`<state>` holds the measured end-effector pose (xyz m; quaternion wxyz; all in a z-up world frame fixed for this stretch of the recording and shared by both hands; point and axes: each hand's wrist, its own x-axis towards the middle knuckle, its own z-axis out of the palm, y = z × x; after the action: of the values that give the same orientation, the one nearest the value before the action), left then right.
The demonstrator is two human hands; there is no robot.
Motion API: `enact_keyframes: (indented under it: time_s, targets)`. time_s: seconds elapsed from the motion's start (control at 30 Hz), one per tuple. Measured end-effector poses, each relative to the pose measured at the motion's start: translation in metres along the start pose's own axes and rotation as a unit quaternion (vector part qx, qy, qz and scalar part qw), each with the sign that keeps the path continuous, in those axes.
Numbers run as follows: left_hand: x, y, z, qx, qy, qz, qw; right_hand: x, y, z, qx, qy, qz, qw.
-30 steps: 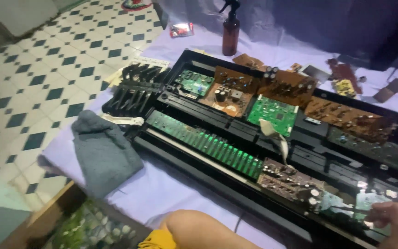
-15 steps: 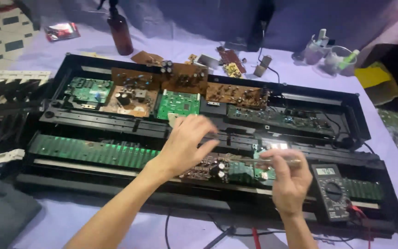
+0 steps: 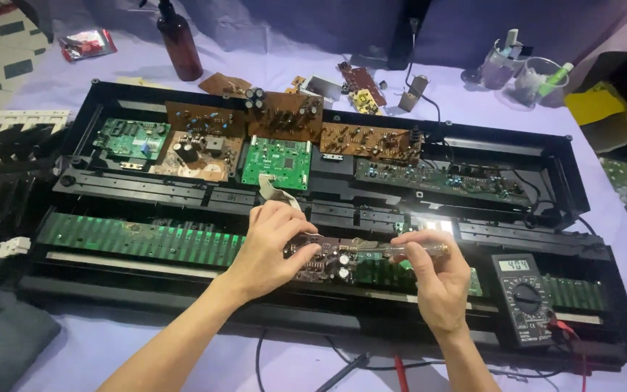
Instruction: Repairing an electronic keyboard by soldering components on a circuit board and testing electrical points with a multimeter.
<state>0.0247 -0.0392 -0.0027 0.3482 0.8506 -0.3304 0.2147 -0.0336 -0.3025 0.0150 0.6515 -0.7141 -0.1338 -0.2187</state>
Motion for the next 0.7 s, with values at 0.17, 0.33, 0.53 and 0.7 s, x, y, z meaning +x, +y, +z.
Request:
enact_keyframes:
  time_s: [0.17, 0.33, 0.53, 0.7]
  targets:
    - [0.0, 0.001, 0.001, -0.021, -0.014, -0.016, 1.0, -0.001, 0.008, -0.008, -0.014, 0.015, 0.027, 0.999]
    - [0.0, 0.0, 0.003, -0.03, -0.012, -0.031, 0.999, -0.002, 0.009, -0.011, -0.009, 0.044, 0.012, 0.999]
    - [-0.002, -0.004, 0.007, -0.026, -0.007, -0.039, 0.999, -0.004, 0.016, -0.005, 0.007, -0.005, 0.014, 1.0]
    - [-0.003, -0.004, 0.008, -0.029, -0.004, -0.043, 0.999, -0.005, 0.016, -0.001, 0.017, -0.02, 0.034, 0.999]
